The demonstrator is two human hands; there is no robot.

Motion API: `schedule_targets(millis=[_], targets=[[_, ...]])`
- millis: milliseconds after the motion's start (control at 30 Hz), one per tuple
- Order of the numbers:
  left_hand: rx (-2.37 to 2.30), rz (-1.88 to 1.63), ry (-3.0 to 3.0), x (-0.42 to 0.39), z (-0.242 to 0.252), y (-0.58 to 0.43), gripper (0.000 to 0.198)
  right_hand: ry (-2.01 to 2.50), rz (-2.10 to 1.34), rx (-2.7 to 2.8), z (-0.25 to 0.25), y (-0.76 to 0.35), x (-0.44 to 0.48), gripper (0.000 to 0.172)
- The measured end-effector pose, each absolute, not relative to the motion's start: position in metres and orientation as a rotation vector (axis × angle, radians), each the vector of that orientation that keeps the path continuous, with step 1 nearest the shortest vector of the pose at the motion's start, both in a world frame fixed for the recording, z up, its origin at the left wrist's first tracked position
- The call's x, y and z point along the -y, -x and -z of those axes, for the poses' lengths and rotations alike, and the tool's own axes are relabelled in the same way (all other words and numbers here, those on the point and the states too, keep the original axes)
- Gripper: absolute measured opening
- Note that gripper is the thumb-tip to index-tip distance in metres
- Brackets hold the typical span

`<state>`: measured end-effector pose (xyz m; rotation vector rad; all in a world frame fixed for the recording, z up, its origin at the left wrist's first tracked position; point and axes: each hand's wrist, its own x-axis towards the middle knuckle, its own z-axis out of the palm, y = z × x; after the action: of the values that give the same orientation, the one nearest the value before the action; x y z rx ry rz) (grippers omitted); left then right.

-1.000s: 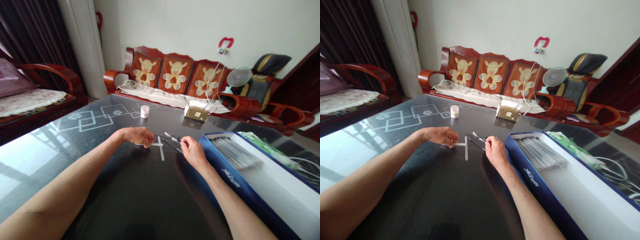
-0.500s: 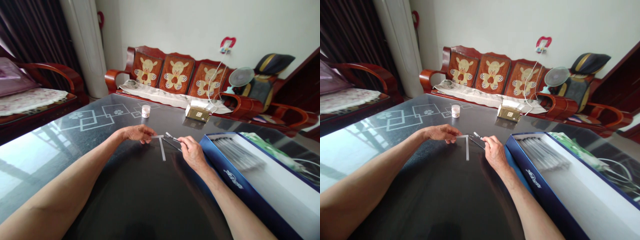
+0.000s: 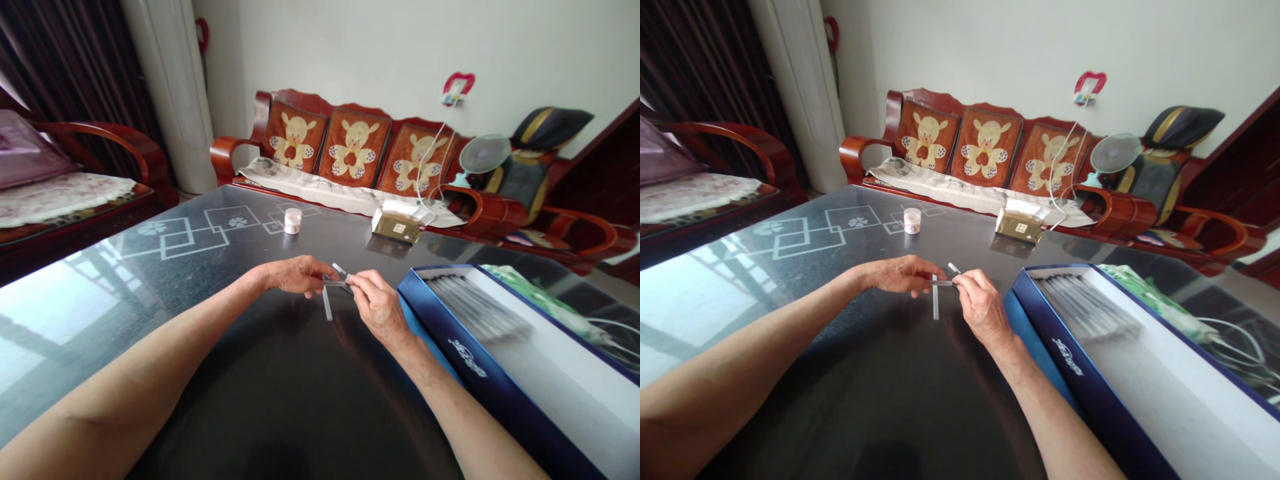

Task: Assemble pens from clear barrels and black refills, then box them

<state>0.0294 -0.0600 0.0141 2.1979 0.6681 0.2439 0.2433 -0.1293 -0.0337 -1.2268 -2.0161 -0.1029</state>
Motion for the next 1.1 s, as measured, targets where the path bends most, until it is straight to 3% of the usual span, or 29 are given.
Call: schedule_targets(millis=[233, 333, 500, 833, 1100], targets=[[-0.735, -0.647, -2.282, 0.074, -0.008, -0.052, 0.048, 1.182, -0.149, 1.716, 0.026, -0.246, 0.124, 0.053], [-0.747, -0.785, -2.21, 0.065, 0.004, -0.05, 0.049, 1.338, -0.046, 1.517, 0.032, -0.275, 0.111, 0.043], [-0.769, -0.95, -2.158, 0.055, 0.018, -0.046, 0.049, 1.494, 0.087, 1.638, 0.056, -0.305, 0.104, 0.023], [-0.838, -1.001, -2.197, 0.054, 0.027, -0.048, 0.043, 1.555, 0.254, 2.095, 0.048, -0.272, 0.075, 0.025], [-0.904, -1.042, -2.168, 0.05, 0.028, -0.048, 0.042, 1.582, 0.173, 2.075, 0.052, -0.299, 0.055, 0.036]])
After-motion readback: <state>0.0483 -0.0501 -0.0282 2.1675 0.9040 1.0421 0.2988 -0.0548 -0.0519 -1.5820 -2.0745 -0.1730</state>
